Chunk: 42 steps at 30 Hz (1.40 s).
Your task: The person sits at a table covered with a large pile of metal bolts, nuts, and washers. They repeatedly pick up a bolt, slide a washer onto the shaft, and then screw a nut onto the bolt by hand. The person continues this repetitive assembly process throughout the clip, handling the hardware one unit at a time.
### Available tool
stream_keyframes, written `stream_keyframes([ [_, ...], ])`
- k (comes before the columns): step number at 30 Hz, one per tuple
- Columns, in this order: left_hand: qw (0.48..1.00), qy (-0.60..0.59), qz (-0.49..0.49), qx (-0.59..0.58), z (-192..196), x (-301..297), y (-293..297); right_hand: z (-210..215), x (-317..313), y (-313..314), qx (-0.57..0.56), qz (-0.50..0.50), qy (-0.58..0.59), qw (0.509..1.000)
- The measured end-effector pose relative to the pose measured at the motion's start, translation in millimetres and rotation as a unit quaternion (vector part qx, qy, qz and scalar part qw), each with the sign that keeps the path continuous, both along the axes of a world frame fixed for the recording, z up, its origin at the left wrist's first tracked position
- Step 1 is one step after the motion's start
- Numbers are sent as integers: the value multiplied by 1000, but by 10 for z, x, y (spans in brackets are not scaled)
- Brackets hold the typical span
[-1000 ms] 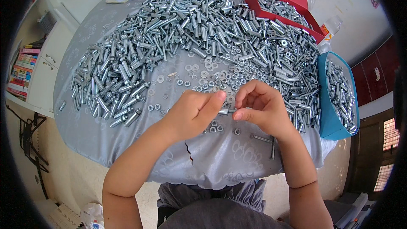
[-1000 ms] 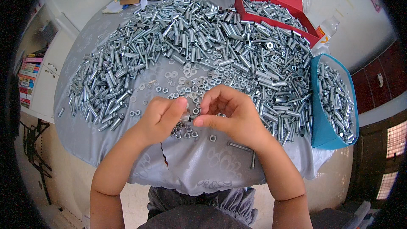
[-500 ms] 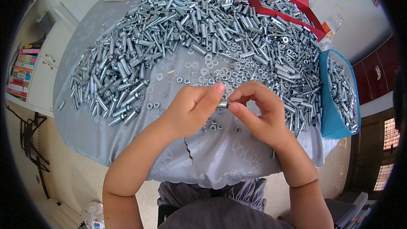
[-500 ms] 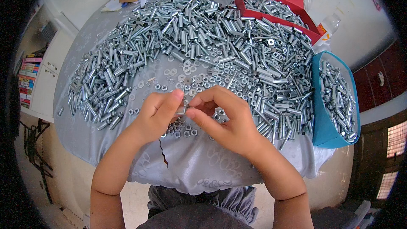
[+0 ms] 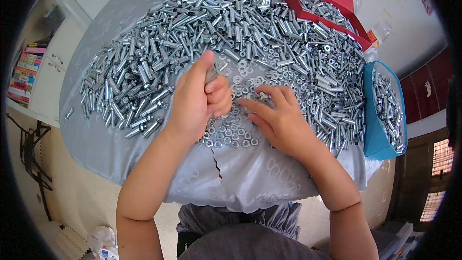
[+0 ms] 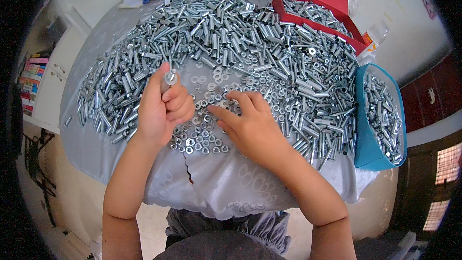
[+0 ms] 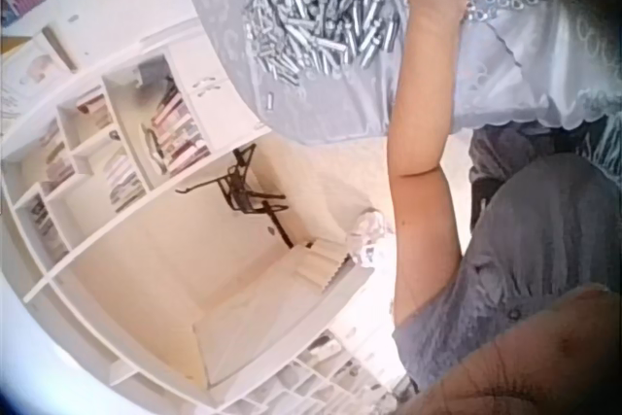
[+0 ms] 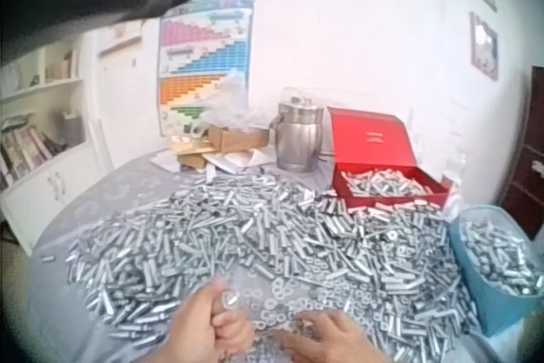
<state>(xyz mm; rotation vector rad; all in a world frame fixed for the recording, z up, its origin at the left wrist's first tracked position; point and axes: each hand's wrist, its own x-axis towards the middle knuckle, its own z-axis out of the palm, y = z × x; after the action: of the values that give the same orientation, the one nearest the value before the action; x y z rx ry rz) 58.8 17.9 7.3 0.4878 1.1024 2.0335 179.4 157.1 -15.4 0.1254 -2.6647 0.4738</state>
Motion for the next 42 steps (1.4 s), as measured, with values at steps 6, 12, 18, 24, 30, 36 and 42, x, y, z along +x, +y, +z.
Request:
stream_keyframes([
  [6,1000,-1,-2,-14,-24,3,4,-40,-35,-50,79,-6,-15,997],
  [12,999,-1,-1,-38,-16,42,17,-22,-46,-37,80,2,-3,997],
  [18,999,-1,-3,-45,-21,46,31,13,-33,-10,24,6,-9,1000],
  [24,998,-6,3,-65,-2,65,41,-35,-47,8,-39,16,-18,999],
  [30,999,-6,4,-44,-54,55,30,-41,-31,57,-63,44,-14,997],
  [36,996,3,7,-88,-75,96,63,65,-11,51,-226,46,7,973],
  [42,970,182,5,-159,-166,158,52,109,56,89,-546,60,-51,834],
])
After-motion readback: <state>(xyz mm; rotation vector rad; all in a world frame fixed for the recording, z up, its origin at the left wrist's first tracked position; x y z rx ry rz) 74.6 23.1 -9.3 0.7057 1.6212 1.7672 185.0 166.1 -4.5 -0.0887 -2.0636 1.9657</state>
